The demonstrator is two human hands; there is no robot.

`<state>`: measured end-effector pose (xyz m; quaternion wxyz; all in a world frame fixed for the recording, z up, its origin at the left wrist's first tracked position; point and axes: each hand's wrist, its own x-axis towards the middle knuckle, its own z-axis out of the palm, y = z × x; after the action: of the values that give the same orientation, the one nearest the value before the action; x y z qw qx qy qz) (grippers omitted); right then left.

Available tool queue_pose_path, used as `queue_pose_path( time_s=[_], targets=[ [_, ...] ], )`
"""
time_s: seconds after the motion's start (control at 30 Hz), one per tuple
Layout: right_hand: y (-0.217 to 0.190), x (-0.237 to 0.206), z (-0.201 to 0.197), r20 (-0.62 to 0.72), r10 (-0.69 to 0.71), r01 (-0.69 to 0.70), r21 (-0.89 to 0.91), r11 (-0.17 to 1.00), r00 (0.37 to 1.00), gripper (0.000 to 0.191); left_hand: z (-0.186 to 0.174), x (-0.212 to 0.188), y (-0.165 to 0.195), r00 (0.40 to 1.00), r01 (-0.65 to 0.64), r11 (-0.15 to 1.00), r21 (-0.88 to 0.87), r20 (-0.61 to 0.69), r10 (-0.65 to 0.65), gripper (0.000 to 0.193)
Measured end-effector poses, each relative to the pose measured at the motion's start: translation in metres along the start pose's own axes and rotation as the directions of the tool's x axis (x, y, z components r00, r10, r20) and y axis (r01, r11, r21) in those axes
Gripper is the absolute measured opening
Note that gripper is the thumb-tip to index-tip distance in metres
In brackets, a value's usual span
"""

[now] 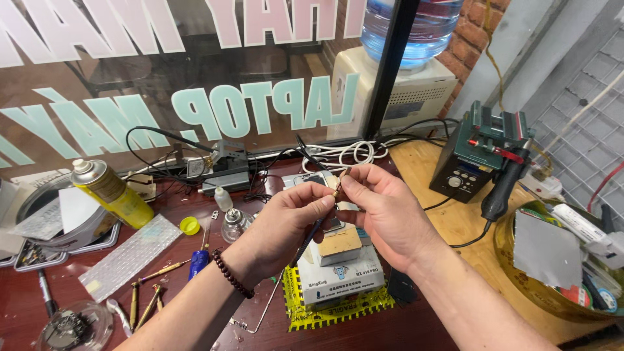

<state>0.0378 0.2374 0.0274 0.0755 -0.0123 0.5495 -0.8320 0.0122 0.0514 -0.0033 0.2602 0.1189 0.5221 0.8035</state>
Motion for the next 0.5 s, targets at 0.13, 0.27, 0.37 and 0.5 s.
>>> queue_pose_path(
  time_s=[0.13, 0.27, 0.37, 0.5],
  targets=[
    [0.000, 0.004, 0.008, -0.057, 0.024, -0.023, 0.020, 1.000, 0.998, 0.009, -0.007, 0.009, 0.001, 1.000, 0.019, 0.998, -0.060, 0.017, -0.018, 0.014],
    [0.005, 0.005, 0.016, -0.171, 0.118, -0.104, 0.085, 0.991, 0.978, 0.009, -0.013, 0.011, 0.000, 0.999, 0.026, 0.995, -0.101, 0.030, -0.023, 0.014],
    [0.002, 0.004, 0.014, -0.170, 0.101, -0.084, 0.104, 0.991, 0.980, 0.008, -0.013, 0.016, -0.001, 0.998, 0.022, 0.992, -0.127, 0.063, -0.014, 0.013],
    [0.002, 0.008, 0.011, -0.144, 0.133, -0.114, 0.131, 0.985, 0.981, 0.007, -0.013, 0.019, 0.000, 0.996, 0.013, 0.991, -0.136, 0.084, -0.001, 0.012]
  ],
)
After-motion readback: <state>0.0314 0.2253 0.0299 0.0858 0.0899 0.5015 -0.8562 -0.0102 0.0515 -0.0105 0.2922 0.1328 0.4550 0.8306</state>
